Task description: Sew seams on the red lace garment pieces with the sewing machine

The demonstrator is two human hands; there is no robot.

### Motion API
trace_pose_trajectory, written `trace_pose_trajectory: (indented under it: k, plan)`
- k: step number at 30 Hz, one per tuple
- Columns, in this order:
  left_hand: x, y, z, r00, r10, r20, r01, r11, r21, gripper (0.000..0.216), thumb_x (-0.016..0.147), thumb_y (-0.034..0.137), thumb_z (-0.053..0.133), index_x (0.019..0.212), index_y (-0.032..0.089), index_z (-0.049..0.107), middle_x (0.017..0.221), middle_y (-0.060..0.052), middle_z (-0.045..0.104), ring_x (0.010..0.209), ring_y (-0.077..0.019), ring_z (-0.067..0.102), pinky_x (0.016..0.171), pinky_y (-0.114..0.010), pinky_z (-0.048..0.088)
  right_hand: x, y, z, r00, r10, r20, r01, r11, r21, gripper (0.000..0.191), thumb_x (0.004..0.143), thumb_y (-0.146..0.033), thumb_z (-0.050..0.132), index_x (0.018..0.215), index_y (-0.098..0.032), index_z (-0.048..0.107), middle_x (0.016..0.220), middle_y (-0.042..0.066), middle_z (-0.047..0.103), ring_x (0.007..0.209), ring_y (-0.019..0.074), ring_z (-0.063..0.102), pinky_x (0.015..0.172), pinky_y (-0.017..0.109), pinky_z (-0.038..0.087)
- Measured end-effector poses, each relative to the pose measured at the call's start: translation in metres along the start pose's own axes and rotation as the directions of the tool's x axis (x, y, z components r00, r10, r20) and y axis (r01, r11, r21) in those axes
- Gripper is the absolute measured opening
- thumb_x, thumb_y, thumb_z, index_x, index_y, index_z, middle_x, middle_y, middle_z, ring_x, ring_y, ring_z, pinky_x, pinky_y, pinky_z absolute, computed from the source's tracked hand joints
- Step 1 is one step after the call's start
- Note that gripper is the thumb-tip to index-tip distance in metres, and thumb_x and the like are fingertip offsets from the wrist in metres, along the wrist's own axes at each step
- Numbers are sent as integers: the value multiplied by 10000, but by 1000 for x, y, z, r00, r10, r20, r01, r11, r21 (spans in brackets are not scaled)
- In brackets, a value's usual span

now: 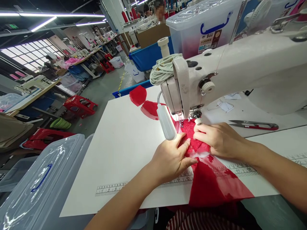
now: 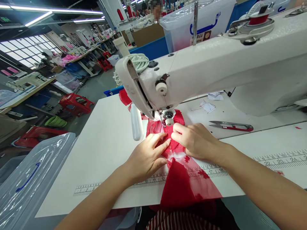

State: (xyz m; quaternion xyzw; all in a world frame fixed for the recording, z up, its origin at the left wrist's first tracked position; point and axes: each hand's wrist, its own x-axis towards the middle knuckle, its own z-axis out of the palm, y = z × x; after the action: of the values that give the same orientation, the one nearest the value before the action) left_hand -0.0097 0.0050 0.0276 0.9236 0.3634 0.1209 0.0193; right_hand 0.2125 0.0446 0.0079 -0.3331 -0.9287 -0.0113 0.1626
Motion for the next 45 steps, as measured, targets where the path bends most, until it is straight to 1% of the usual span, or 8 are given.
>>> trace_pose_trajectory:
  k: [3, 8, 16, 19, 24, 32, 38, 45]
  plan:
    - [-2, 1, 5, 1000, -14, -9, 14, 998, 61, 872, 937, 624, 13, 1204, 71, 633, 1270, -241, 579, 963, -271, 607, 753, -418, 551, 1, -2, -1, 1000, 17, 19, -17, 1000, -2, 184, 595, -33, 450, 665, -197, 405, 711, -15, 457, 530, 117, 232, 498, 283, 124]
    - [-5, 2, 13, 1000, 6, -29, -3, 992, 129, 840, 933, 648, 102, 1217, 66, 637, 1265, -250, 593, 974, -287, 606, 772, -425, 545, 1, -3, -2, 999, 38, 30, -38, 999, 2, 183, 591, -53, 460, 664, -197, 373, 691, -20, 427, 532, 116, 195, 503, 285, 114]
    - [-4, 2, 16, 999, 11, -51, -3, 988, 151, 858, 935, 640, 85, 1232, 49, 632, 1252, -260, 599, 988, -298, 589, 780, -435, 533, 2, -2, 1, 999, 30, -15, -30, 1000, -9, 124, 627, -94, 440, 660, -200, 385, 681, -16, 446, 522, 116, 202, 495, 276, 114]
    - [-3, 1, 15, 999, -3, -50, 10, 989, 148, 868, 931, 645, 72, 1233, 56, 633, 1253, -252, 601, 940, -283, 594, 736, -419, 534, 3, -2, 0, 1000, 26, -18, -26, 999, -22, 147, 592, -72, 436, 662, -197, 405, 688, -10, 468, 518, 115, 221, 489, 271, 116]
    - [-2, -5, 15, 998, -29, -51, 37, 988, 153, 898, 922, 653, 21, 1226, 76, 638, 1220, -232, 618, 909, -272, 592, 744, -429, 532, 6, 1, 1, 998, 17, -57, -19, 999, -46, 183, 554, -44, 415, 655, -197, 413, 668, -7, 454, 516, 119, 250, 482, 267, 122]
    - [-2, -8, 20, 995, -26, -94, 47, 973, 227, 900, 907, 706, 86, 1235, 65, 626, 1157, -221, 643, 883, -277, 619, 674, -387, 531, 9, 4, 6, 997, 31, -75, -38, 996, -87, 229, 520, -23, 403, 664, -195, 450, 665, -16, 463, 505, 118, 255, 460, 254, 133]
    - [-5, -3, 18, 995, 12, -99, 12, 971, 237, 910, 879, 758, 135, 1223, 82, 636, 1162, -213, 651, 906, -285, 639, 718, -390, 523, 10, 5, 7, 997, 57, -56, -63, 993, -97, 236, 565, -10, 415, 696, -193, 489, 745, -5, 556, 529, 113, 344, 474, 258, 166]
    - [-8, 3, 17, 992, 10, -129, 28, 956, 292, 917, 855, 788, 150, 1212, 103, 644, 1187, -209, 648, 963, -308, 641, 771, -405, 485, 8, 7, 12, 996, 75, -56, -79, 994, -70, 252, 629, -20, 427, 753, -193, 563, 816, 14, 621, 569, 118, 426, 491, 265, 192]
